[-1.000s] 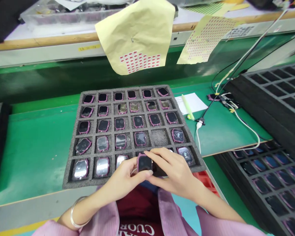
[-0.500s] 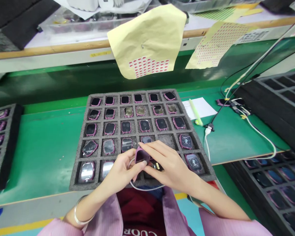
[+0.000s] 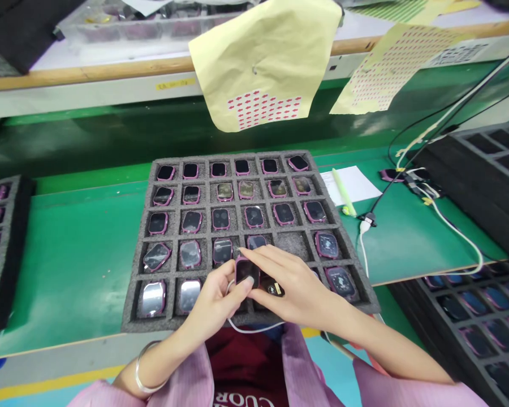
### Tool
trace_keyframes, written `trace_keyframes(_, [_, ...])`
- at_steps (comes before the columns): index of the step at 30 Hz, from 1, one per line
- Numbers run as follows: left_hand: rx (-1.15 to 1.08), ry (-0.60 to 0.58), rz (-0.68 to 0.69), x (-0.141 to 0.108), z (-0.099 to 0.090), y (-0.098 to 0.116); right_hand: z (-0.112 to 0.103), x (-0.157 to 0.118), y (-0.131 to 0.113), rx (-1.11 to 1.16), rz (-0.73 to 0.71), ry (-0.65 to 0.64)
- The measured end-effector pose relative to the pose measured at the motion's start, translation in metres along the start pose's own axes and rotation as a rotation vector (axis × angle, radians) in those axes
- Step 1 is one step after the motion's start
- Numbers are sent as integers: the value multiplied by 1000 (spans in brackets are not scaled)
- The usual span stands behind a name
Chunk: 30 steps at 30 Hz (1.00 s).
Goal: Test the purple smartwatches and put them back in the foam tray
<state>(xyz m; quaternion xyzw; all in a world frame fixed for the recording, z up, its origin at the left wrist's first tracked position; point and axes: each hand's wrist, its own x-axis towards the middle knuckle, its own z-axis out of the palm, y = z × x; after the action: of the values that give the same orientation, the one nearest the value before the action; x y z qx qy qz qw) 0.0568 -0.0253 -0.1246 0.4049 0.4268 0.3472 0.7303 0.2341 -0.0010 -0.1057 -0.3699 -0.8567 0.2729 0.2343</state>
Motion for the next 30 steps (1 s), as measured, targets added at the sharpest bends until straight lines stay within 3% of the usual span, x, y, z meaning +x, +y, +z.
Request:
trace_keyframes(12, [99,32,50,-1,4,0,-1,-3,2,-68,-22,70])
trace_keyframes(18, [120,27,54,0,4,-2,-2,-4,2,122,61,59])
trace_keyframes(25, [39,37,86,-2,2,4,2,0,0,175,2,36])
trace_keyframes(30, [-141,-57,8,-5,-4,2,-2,1,0,502,76,-1])
